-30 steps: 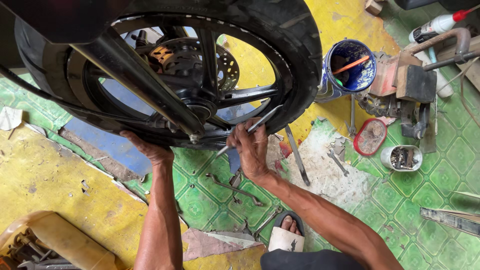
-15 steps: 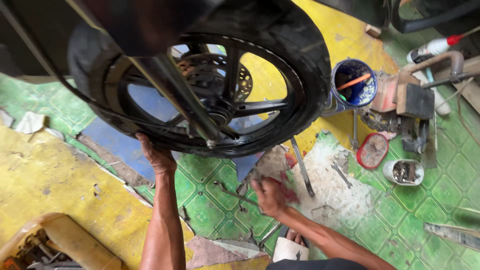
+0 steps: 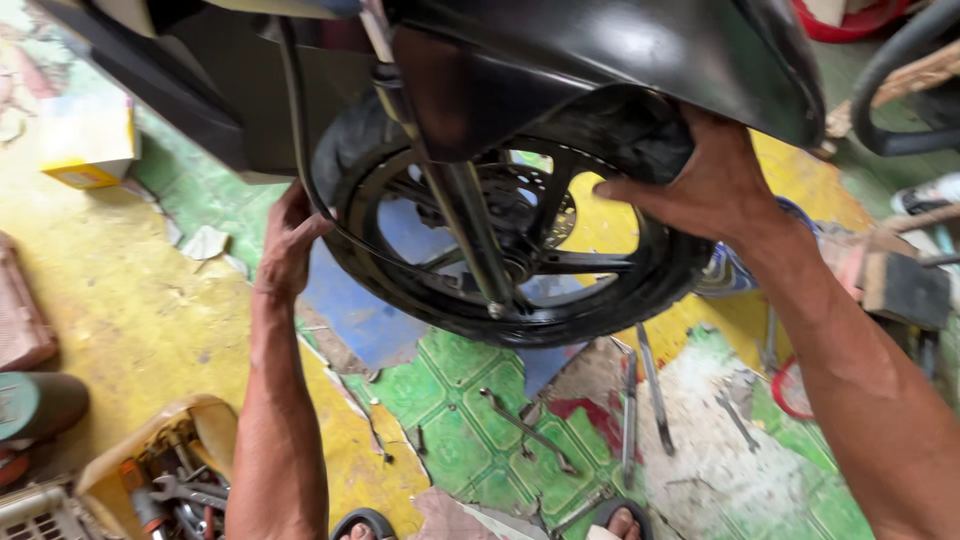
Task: The person loosens the front axle nut of a motorcycle with a wrench while steadying the wheel, then rocks and pulls the wheel and fork assembly to free it, and finally wipes the rim and hub area with a cloth.
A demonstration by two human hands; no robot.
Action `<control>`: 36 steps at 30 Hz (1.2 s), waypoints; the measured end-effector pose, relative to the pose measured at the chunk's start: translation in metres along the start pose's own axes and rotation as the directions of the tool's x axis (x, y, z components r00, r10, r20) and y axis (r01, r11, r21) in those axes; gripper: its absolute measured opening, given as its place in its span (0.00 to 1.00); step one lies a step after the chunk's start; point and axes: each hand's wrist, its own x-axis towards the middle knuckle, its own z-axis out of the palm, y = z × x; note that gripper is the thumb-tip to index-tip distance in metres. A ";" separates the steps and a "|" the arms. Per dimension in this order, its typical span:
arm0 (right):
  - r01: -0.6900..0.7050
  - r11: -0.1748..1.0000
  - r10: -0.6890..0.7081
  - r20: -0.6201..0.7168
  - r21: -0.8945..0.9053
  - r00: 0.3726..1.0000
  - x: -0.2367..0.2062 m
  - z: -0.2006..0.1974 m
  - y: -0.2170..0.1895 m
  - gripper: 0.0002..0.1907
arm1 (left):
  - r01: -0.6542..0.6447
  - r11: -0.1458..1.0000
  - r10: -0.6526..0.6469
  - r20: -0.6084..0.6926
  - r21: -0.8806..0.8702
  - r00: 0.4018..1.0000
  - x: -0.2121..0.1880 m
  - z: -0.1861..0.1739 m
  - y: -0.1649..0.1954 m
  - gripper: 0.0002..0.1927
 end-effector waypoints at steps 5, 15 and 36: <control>-0.022 1.000 0.023 0.064 -0.015 0.998 0.011 0.000 0.001 0.52 | 0.023 0.999 -0.024 -0.039 -0.025 0.999 0.021 -0.010 -0.025 0.31; -0.207 0.974 0.201 0.068 0.096 0.977 -0.020 0.018 0.040 0.42 | -0.055 0.980 0.045 0.058 0.193 0.997 0.028 0.004 0.019 0.27; -0.032 0.973 -0.007 -0.168 -0.227 0.986 0.044 0.041 -0.026 0.17 | -0.259 0.258 0.636 0.039 0.931 0.771 0.004 0.171 0.145 0.18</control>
